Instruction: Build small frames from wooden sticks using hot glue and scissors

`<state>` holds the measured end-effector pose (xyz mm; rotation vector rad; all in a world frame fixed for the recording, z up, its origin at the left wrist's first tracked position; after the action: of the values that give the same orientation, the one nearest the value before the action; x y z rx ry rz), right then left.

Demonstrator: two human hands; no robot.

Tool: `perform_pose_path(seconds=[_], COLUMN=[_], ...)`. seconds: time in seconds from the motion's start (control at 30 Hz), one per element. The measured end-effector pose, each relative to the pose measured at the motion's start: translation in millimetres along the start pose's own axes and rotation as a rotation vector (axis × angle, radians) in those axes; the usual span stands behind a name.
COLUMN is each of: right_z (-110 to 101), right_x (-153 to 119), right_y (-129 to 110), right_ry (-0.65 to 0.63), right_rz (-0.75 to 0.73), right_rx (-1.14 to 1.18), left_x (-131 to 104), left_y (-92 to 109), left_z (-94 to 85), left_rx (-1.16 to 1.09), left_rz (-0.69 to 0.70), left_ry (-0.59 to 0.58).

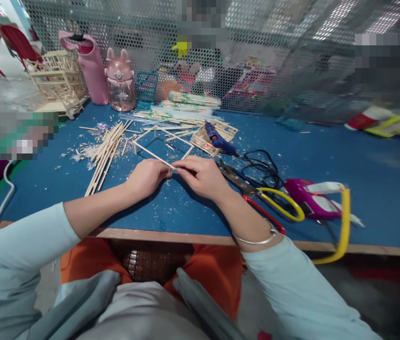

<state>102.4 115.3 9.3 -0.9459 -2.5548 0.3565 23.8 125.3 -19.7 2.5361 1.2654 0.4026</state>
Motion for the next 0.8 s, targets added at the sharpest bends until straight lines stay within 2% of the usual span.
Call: perform_pose_path(seconds=[0.63, 0.8], right_z=[3, 2], right_x=[5, 5], right_y=[9, 8], right_ry=[0.031, 0.043], right_rz=[0.051, 0.052], right_rx=[0.022, 0.013], left_x=[5, -3], left_y=[5, 7], left_z=[9.6, 9.6], left_rx=[0.135, 0.152], left_rz=[0.028, -0.007], left_ry=[-0.031, -0.042])
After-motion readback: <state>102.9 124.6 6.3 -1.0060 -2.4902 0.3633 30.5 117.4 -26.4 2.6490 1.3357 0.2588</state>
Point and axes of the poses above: each hand's wrist, its own x-axis towards the middle knuckle, its own z-axis out of the palm, y = z × x, the point moved 10 cm from there along x, towards the middle knuckle, and after that the axes turned 14 degrees about -y, right-handed, at the moved point
